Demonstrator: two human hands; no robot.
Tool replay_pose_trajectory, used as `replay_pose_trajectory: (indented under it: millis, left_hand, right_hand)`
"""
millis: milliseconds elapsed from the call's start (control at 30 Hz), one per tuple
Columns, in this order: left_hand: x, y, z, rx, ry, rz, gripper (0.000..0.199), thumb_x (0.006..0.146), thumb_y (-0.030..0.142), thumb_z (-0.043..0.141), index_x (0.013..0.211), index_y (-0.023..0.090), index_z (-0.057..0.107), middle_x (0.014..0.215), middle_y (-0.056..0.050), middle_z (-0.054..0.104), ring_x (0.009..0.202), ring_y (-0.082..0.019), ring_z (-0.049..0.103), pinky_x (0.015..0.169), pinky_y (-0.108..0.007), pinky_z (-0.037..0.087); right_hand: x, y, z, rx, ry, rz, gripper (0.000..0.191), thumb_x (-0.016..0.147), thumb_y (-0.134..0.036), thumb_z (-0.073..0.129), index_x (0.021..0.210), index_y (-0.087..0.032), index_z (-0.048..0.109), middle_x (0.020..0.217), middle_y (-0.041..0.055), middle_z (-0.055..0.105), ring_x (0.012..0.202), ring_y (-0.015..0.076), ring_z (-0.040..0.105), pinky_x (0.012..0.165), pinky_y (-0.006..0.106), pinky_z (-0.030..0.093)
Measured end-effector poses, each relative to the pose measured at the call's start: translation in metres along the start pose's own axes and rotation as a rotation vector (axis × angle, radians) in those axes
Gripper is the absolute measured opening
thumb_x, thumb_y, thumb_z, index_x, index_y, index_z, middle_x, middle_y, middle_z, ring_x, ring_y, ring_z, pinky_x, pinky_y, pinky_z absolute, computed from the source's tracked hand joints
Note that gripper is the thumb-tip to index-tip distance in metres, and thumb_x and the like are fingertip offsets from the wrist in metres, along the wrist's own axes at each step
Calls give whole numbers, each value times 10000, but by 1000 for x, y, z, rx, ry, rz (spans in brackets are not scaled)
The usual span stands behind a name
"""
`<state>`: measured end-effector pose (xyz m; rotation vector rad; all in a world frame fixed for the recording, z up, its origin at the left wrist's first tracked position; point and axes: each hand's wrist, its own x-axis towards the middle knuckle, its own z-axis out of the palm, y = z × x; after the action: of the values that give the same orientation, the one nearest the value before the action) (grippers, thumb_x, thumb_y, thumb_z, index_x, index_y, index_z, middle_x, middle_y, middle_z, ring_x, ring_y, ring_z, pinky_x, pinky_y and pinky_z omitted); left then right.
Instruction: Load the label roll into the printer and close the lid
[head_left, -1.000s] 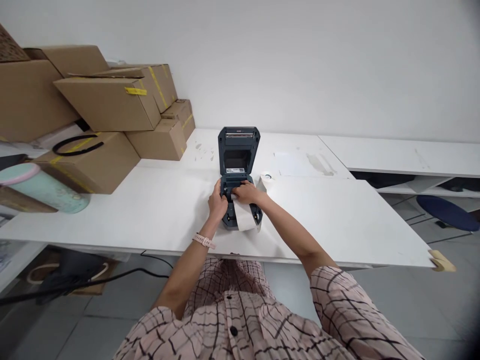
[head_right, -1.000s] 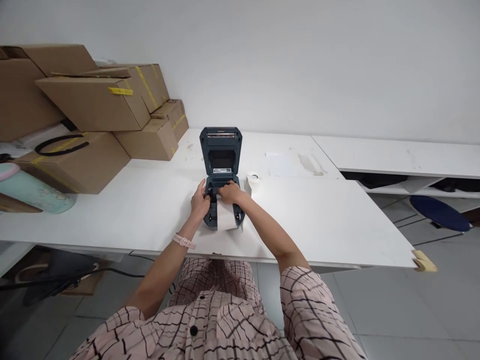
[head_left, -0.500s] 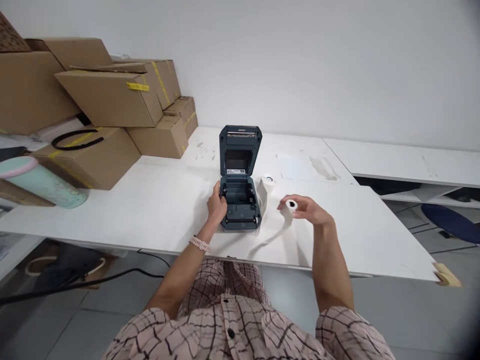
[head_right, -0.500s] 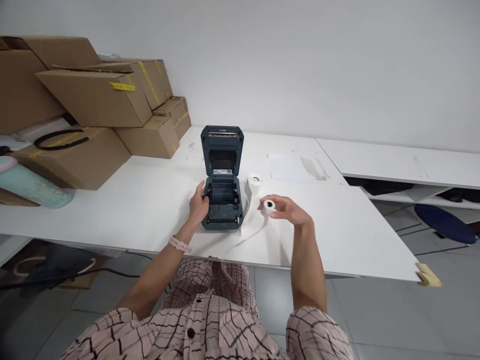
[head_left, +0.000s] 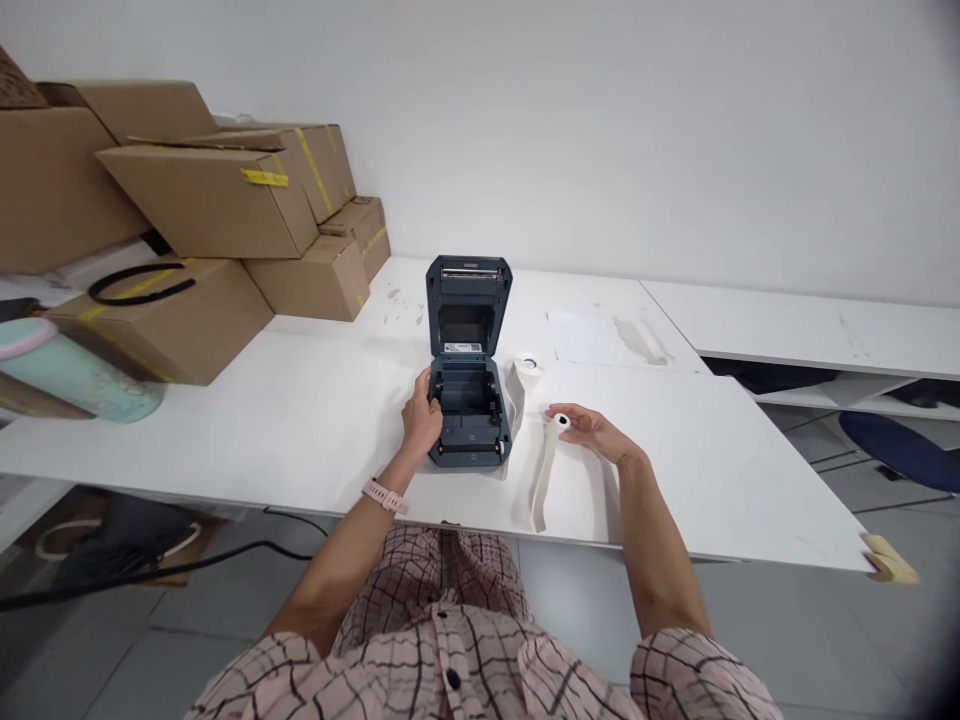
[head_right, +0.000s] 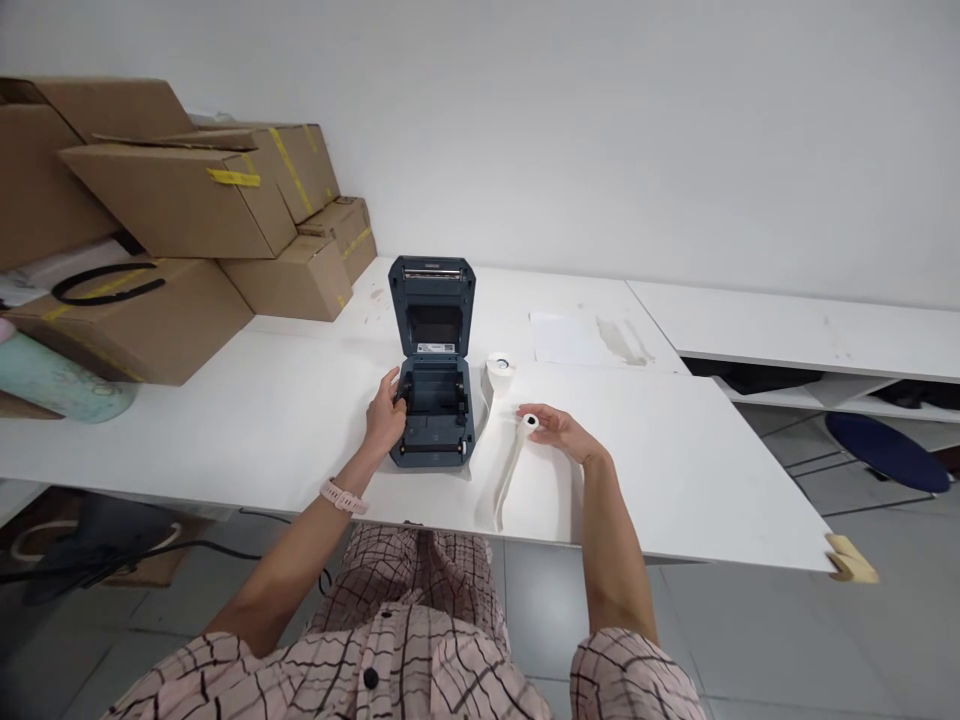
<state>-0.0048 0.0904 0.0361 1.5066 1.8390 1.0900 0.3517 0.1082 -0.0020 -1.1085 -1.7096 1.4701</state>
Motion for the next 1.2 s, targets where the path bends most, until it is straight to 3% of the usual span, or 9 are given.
replay_pose_trajectory:
  millis: [133, 233, 367, 467, 667, 800, 900, 1000, 1200]
  left_hand:
    - [-1, -1, -1, -75, 1, -10, 693, 840, 104, 468, 1502, 269, 344, 1404, -80, 605, 1324, -263, 542, 1124, -499, 363]
    - [-1, -1, -3, -103, -18, -12, 694, 851, 107, 459, 1512, 265, 320, 1401, -90, 607, 1332, -250, 536, 1135, -493, 343]
    - [-2, 0, -4, -91, -20, -2, 702, 850, 102, 461, 1517, 252, 301, 1415, -97, 594, 1353, -241, 517, 1143, -483, 332]
    - [-2, 2, -4, -69, -18, -10, 703, 857, 100, 449, 1525, 242, 282, 1431, -105, 577, 1352, -247, 517, 1137, -486, 337]
    - [-4, 4, -3, -79, -9, -28, 696, 869, 96, 438, 1528, 246, 273, 1444, -115, 563, 1354, -251, 515, 1141, -501, 324]
    - [-3, -2, 0, -177, -2, -34, 682, 869, 116, 463, 1514, 262, 301, 1409, -92, 600, 1345, -231, 525, 1152, -484, 328]
    - [-1, -8, 3, -214, 17, -48, 686, 864, 126, 482, 1513, 268, 309, 1394, -82, 614, 1344, -217, 526, 1164, -471, 324]
    - [0, -9, 4, -216, 20, -60, 715, 859, 125, 489, 1529, 260, 281, 1402, -93, 606, 1352, -220, 519, 1167, -470, 323]
    - [-3, -2, 0, -210, 2, -77, 727, 866, 132, 480, 1541, 269, 246, 1399, -81, 608, 1340, -237, 529, 1163, -493, 321]
  right_hand:
    - [8, -5, -25, 76, 82, -34, 601, 775, -441, 768, 1334, -319, 585, 1459, 95, 559, 1418, 271, 441, 1196, 484, 288]
    - [41, -11, -38, 69, 143, -68, 682, 750, -448, 777, 1377, -323, 541, 1532, 98, 472, 1458, 279, 376, 1202, 504, 280]
    - [101, -22, -35, 8, 30, 12, 886, 606, -353, 864, 1414, -316, 503, 1592, 73, 378, 1467, 313, 342, 1194, 507, 297]
    - [131, -25, -20, 0, -70, 84, 890, 537, -280, 886, 1360, -260, 551, 1445, 97, 558, 1320, 321, 512, 1127, 501, 391]
    - [132, -27, -4, 140, -5, 23, 606, 564, -385, 879, 1093, -188, 657, 1037, 82, 742, 974, 278, 672, 887, 405, 542]
    - [120, -69, 0, 117, -76, -88, 632, 594, -527, 838, 1088, -172, 665, 996, 88, 747, 978, 301, 676, 859, 405, 540]
    - [118, -125, 25, -157, -269, -219, 740, 589, -521, 843, 1215, -197, 617, 1149, 71, 714, 1055, 292, 652, 885, 389, 527]
    - [124, -171, 67, -689, -375, -218, 667, 586, -468, 851, 1169, -221, 639, 1123, 54, 712, 995, 278, 663, 831, 359, 522]
    - [156, -180, 132, -1258, -394, -21, 599, 556, -435, 844, 1068, -191, 652, 1062, 96, 716, 948, 318, 675, 777, 357, 503]
